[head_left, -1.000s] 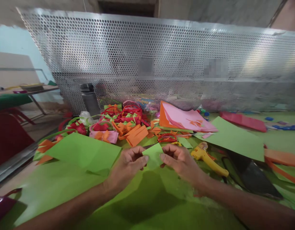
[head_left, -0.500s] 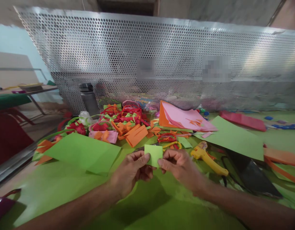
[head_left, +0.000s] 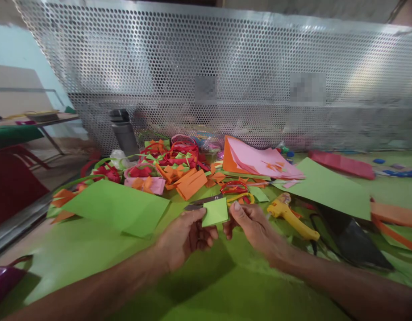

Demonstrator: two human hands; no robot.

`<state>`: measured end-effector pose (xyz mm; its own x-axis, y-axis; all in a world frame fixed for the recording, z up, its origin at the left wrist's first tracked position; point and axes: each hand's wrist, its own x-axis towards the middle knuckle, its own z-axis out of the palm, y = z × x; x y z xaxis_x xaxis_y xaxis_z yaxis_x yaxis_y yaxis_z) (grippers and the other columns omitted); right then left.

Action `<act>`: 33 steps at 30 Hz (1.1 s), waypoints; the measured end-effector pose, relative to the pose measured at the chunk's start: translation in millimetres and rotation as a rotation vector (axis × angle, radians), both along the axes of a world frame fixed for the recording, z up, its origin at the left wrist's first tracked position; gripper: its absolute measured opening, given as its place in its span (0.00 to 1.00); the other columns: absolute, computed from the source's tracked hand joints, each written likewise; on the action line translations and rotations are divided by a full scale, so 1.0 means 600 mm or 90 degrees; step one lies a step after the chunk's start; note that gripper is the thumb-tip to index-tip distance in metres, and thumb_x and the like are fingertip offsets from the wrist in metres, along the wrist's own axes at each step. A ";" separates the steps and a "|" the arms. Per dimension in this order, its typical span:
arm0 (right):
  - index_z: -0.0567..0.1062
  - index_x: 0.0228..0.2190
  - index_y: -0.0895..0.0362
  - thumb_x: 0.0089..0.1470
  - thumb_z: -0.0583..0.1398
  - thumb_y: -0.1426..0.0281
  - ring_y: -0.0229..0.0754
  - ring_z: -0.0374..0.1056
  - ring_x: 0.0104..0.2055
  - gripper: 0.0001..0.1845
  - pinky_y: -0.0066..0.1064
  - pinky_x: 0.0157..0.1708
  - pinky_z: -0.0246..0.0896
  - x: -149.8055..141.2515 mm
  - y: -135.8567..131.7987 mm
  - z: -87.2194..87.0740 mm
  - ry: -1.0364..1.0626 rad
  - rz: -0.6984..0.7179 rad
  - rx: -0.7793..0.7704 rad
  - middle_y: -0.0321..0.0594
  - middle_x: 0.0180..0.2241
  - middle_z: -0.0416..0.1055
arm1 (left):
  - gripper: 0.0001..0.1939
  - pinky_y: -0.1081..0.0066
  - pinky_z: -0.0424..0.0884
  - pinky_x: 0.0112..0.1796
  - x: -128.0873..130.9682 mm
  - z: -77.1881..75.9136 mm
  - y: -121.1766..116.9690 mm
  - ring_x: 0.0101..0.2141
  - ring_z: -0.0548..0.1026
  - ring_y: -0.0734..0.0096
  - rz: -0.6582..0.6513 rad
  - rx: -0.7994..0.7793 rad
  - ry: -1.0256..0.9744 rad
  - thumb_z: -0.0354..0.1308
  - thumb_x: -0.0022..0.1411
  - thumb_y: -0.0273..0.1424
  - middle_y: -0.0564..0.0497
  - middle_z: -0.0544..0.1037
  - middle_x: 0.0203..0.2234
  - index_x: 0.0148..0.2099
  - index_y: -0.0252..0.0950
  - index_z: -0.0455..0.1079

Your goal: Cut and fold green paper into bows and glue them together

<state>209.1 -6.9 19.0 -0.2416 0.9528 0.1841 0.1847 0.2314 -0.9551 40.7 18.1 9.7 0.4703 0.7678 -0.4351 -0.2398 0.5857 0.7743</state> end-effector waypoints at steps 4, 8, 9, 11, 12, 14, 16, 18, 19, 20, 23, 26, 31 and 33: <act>0.69 0.18 0.58 0.57 0.50 0.51 0.36 0.62 0.21 0.28 0.28 0.24 0.56 0.001 0.005 -0.006 -0.021 0.031 0.003 0.36 0.18 0.66 | 0.15 0.75 0.64 0.20 -0.001 0.002 0.002 0.16 0.70 0.74 0.001 -0.016 0.003 0.48 0.63 0.34 0.48 0.73 0.17 0.29 0.31 0.68; 0.67 0.18 0.57 0.57 0.50 0.49 0.36 0.63 0.22 0.28 0.28 0.25 0.58 -0.001 0.006 -0.010 0.008 0.058 -0.002 0.35 0.18 0.65 | 0.16 0.75 0.63 0.21 -0.002 0.002 0.003 0.17 0.70 0.74 -0.007 -0.017 0.007 0.48 0.63 0.35 0.49 0.73 0.17 0.28 0.31 0.69; 0.66 0.18 0.57 0.57 0.49 0.48 0.36 0.63 0.22 0.29 0.29 0.25 0.58 -0.002 0.006 -0.010 0.020 0.065 -0.008 0.35 0.18 0.64 | 0.17 0.75 0.63 0.21 -0.002 0.001 0.003 0.17 0.70 0.74 -0.017 -0.018 0.005 0.48 0.63 0.35 0.49 0.73 0.17 0.28 0.31 0.69; 0.65 0.18 0.56 0.56 0.47 0.47 0.37 0.62 0.23 0.30 0.29 0.26 0.59 -0.004 0.005 -0.010 0.040 0.075 -0.015 0.35 0.18 0.63 | 0.18 0.75 0.62 0.21 -0.002 -0.002 0.003 0.17 0.69 0.74 -0.039 -0.022 -0.005 0.47 0.63 0.36 0.49 0.73 0.17 0.27 0.30 0.70; 0.65 0.17 0.56 0.56 0.46 0.46 0.37 0.62 0.22 0.30 0.30 0.26 0.59 -0.005 0.004 -0.009 0.047 0.080 -0.017 0.35 0.18 0.63 | 0.19 0.75 0.62 0.21 -0.003 -0.004 0.002 0.17 0.69 0.75 -0.046 -0.024 -0.013 0.47 0.63 0.36 0.49 0.72 0.18 0.27 0.30 0.70; 0.65 0.17 0.56 0.55 0.46 0.45 0.37 0.61 0.22 0.31 0.30 0.26 0.59 -0.006 0.003 -0.008 0.051 0.084 -0.018 0.35 0.18 0.63 | 0.18 0.75 0.63 0.21 -0.004 -0.008 0.003 0.17 0.69 0.74 -0.057 -0.029 -0.031 0.49 0.63 0.37 0.49 0.72 0.17 0.27 0.29 0.70; 0.65 0.17 0.56 0.54 0.45 0.43 0.37 0.61 0.21 0.32 0.30 0.25 0.60 -0.006 0.003 -0.010 0.051 0.083 -0.017 0.36 0.18 0.63 | 0.18 0.74 0.64 0.21 -0.004 -0.012 0.003 0.17 0.70 0.74 -0.064 -0.041 -0.047 0.50 0.62 0.37 0.49 0.72 0.17 0.27 0.29 0.70; 0.65 0.17 0.56 0.53 0.45 0.42 0.37 0.61 0.21 0.33 0.31 0.25 0.60 -0.005 0.004 -0.012 0.049 0.079 -0.018 0.36 0.18 0.63 | 0.19 0.73 0.64 0.21 -0.005 -0.015 0.004 0.17 0.70 0.73 -0.067 -0.062 -0.056 0.49 0.62 0.37 0.48 0.72 0.17 0.26 0.30 0.70; 0.65 0.17 0.56 0.53 0.45 0.42 0.37 0.61 0.21 0.33 0.31 0.25 0.60 -0.005 0.004 -0.013 0.050 0.078 -0.018 0.36 0.17 0.64 | 0.19 0.73 0.64 0.21 -0.004 -0.016 0.004 0.17 0.70 0.73 -0.067 -0.072 -0.059 0.48 0.63 0.37 0.48 0.73 0.17 0.25 0.30 0.69; 0.66 0.18 0.56 0.54 0.45 0.43 0.37 0.62 0.21 0.33 0.30 0.24 0.60 -0.005 0.004 -0.014 0.049 0.079 -0.018 0.37 0.17 0.64 | 0.20 0.73 0.65 0.21 -0.004 -0.016 0.004 0.16 0.70 0.73 -0.067 -0.081 -0.063 0.47 0.63 0.37 0.47 0.73 0.16 0.24 0.30 0.68; 0.67 0.18 0.57 0.56 0.47 0.47 0.38 0.64 0.21 0.30 0.30 0.23 0.59 -0.004 0.005 -0.013 0.034 0.079 -0.008 0.37 0.17 0.65 | 0.22 0.73 0.65 0.21 -0.003 -0.017 0.003 0.16 0.70 0.73 -0.071 -0.094 -0.070 0.45 0.64 0.36 0.47 0.73 0.16 0.22 0.31 0.67; 0.68 0.17 0.57 0.57 0.49 0.49 0.37 0.63 0.21 0.29 0.29 0.23 0.58 -0.004 0.003 -0.010 0.017 0.076 0.005 0.37 0.17 0.65 | 0.21 0.73 0.66 0.21 -0.002 -0.017 0.002 0.16 0.70 0.73 -0.072 -0.094 -0.066 0.46 0.63 0.35 0.47 0.73 0.15 0.22 0.31 0.68; 0.69 0.18 0.58 0.56 0.48 0.48 0.36 0.62 0.21 0.30 0.28 0.24 0.57 -0.003 -0.003 -0.003 -0.006 0.066 -0.011 0.37 0.17 0.65 | 0.19 0.74 0.66 0.21 -0.004 -0.020 0.002 0.16 0.70 0.73 -0.084 -0.074 -0.069 0.48 0.62 0.36 0.47 0.73 0.16 0.25 0.30 0.70; 0.69 0.18 0.58 0.56 0.49 0.48 0.36 0.62 0.21 0.30 0.28 0.23 0.55 -0.002 -0.004 -0.003 -0.018 0.058 -0.028 0.37 0.18 0.65 | 0.19 0.74 0.66 0.21 -0.004 -0.021 0.002 0.16 0.70 0.74 -0.085 -0.060 -0.067 0.49 0.62 0.37 0.48 0.73 0.16 0.26 0.29 0.70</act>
<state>207.7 -9.5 17.4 -0.3319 0.9338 0.1338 0.1924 0.2059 -0.9595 38.4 19.1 -2.6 0.6121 0.6533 -0.4455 -0.2310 0.6866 0.6894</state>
